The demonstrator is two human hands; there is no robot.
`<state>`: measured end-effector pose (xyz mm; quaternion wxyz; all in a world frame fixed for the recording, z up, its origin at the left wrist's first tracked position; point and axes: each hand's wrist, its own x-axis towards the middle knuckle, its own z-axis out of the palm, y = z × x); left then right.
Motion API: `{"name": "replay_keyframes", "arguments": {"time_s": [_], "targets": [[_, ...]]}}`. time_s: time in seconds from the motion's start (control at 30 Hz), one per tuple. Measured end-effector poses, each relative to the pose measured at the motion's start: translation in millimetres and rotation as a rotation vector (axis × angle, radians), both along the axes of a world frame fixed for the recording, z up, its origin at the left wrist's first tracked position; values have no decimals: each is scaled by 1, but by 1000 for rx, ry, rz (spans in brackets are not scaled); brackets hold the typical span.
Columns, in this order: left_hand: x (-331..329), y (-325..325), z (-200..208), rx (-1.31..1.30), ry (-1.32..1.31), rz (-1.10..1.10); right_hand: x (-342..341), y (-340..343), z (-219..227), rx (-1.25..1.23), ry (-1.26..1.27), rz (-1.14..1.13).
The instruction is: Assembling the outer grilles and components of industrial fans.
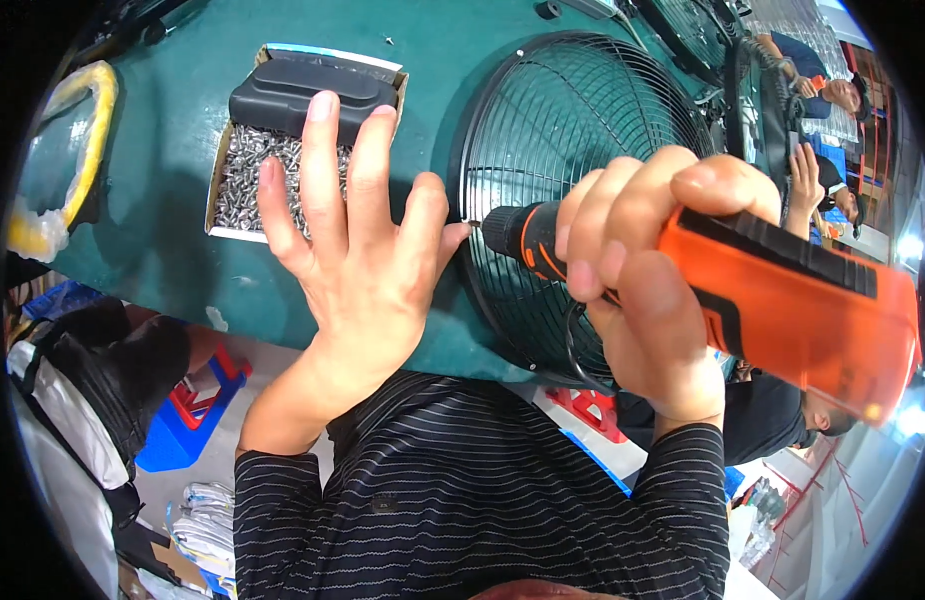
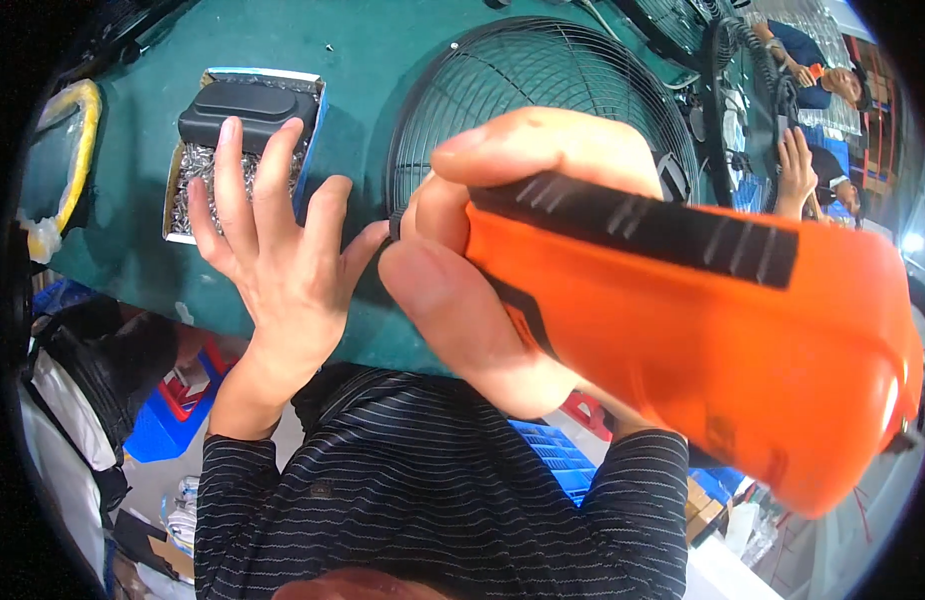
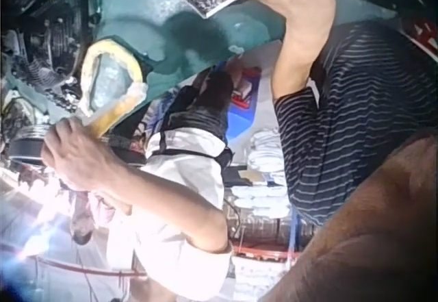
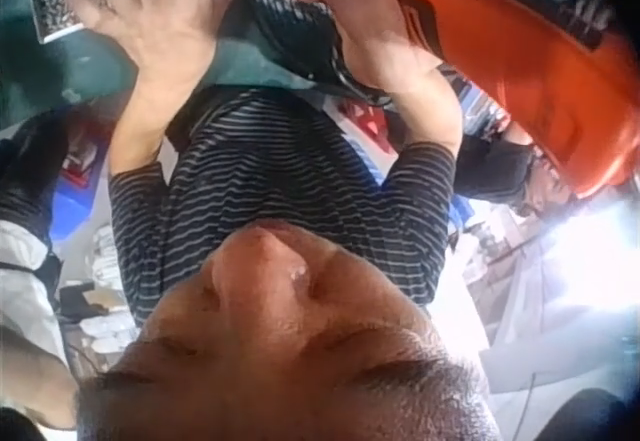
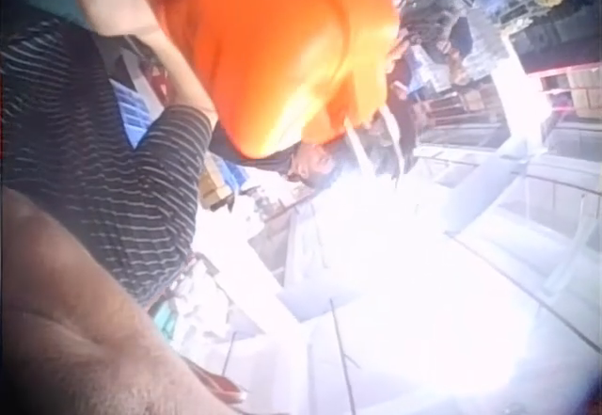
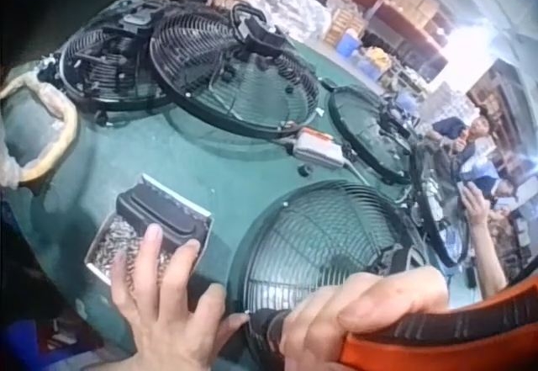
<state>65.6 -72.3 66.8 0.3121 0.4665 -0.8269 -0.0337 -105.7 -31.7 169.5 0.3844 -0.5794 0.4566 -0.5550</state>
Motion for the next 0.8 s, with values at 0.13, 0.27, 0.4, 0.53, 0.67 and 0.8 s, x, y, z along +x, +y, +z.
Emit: {"name": "replay_keyframes", "arguments": {"time_s": [0.13,0.27,0.4,0.53,0.67,0.8], "targets": [[6,0,1,46,-60,-8,-1,-8,-6,-64,-63,79],[20,16,4,184,-70,-18,-1,-10,-8,-80,-71,107],[22,39,-7,61,184,-226,0,-10,-10,-87,-46,123],[20,50,-23,24,149,-221,2,-14,-11,-85,-15,139],[19,55,-29,22,207,-327,5,-14,-4,-37,13,106],[18,56,-36,64,237,-374,7,-13,-2,-15,46,109]]}}
